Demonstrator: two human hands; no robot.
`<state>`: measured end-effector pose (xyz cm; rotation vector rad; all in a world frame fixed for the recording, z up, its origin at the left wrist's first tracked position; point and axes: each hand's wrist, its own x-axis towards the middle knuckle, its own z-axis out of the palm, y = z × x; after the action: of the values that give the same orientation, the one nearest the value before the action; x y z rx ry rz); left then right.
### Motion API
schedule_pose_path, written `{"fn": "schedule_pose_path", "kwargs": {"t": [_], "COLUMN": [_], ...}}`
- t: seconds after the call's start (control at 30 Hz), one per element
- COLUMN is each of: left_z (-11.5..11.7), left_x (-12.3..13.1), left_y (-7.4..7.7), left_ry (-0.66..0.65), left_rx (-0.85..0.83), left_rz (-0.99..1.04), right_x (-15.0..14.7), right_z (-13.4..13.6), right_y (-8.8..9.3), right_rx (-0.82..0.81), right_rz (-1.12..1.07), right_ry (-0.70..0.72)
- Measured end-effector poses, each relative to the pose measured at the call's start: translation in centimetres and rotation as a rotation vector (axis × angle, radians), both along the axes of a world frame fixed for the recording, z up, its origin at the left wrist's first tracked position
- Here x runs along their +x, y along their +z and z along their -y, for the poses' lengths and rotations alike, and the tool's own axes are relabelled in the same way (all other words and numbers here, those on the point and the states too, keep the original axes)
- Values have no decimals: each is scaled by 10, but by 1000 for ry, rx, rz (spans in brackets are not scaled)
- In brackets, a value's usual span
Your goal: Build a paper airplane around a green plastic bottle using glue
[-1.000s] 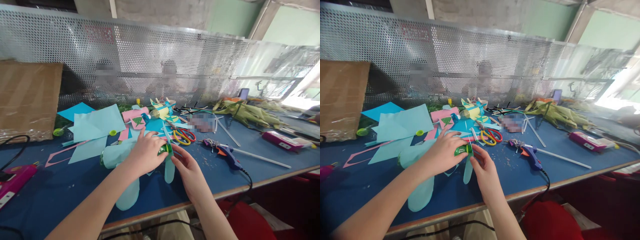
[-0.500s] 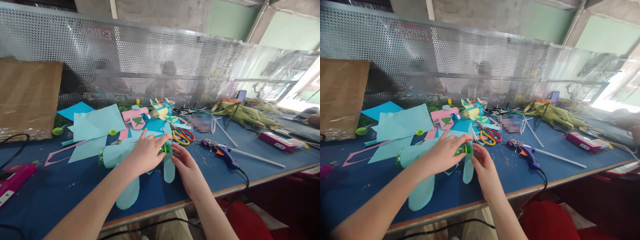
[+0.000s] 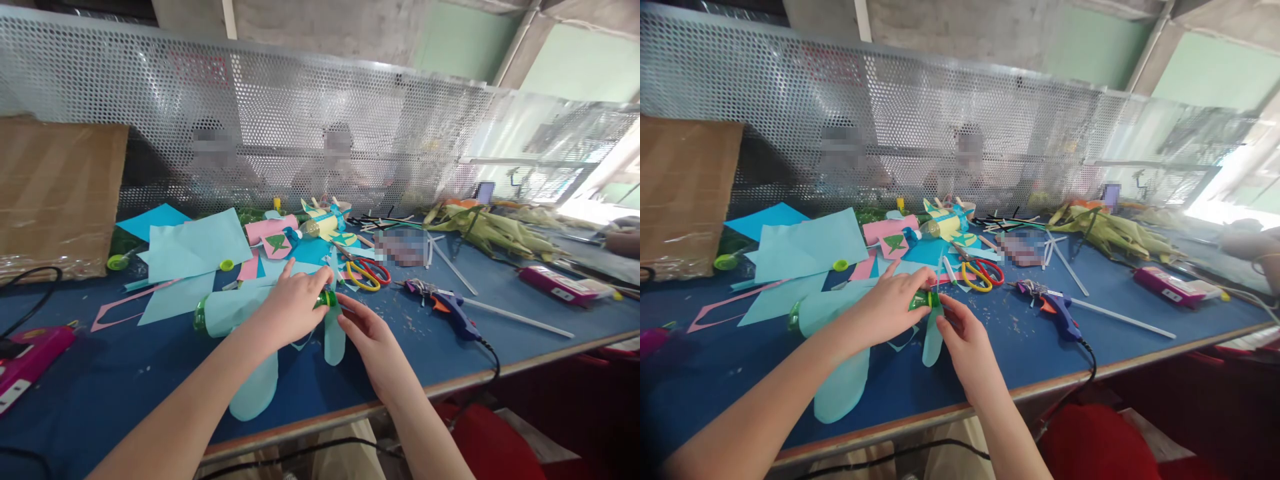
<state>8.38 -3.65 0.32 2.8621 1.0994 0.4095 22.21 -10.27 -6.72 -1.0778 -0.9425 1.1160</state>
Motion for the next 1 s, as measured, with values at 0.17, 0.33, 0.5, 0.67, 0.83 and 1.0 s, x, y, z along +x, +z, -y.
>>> {"fn": "schedule_pose_path", "kwargs": {"t": [0.17, 0.33, 0.5, 0.67, 0.83, 1.0], "left_z": [-1, -3, -6, -6, -6, -5], "left_x": [0, 0, 1, 2, 3, 2], "left_y": [0, -1, -3, -3, -4, -4], "left_ry": [11, 21, -10, -19, -25, -37], "left_rx": [51, 93, 82, 75, 82, 86], "left_rz": [-3, 37, 77, 117, 122, 97], "right_x": [-1, -1, 2, 2, 1, 0], "right_z": [0, 0, -2, -2, 0, -1], "right_y": [-2, -4, -5, -5, -3, -5], "right_rx": [42, 118, 155, 167, 186, 154], "right_rz": [79, 206, 266, 271, 277, 121], "right_ry": [1, -1, -18, -83, -92, -75]}}
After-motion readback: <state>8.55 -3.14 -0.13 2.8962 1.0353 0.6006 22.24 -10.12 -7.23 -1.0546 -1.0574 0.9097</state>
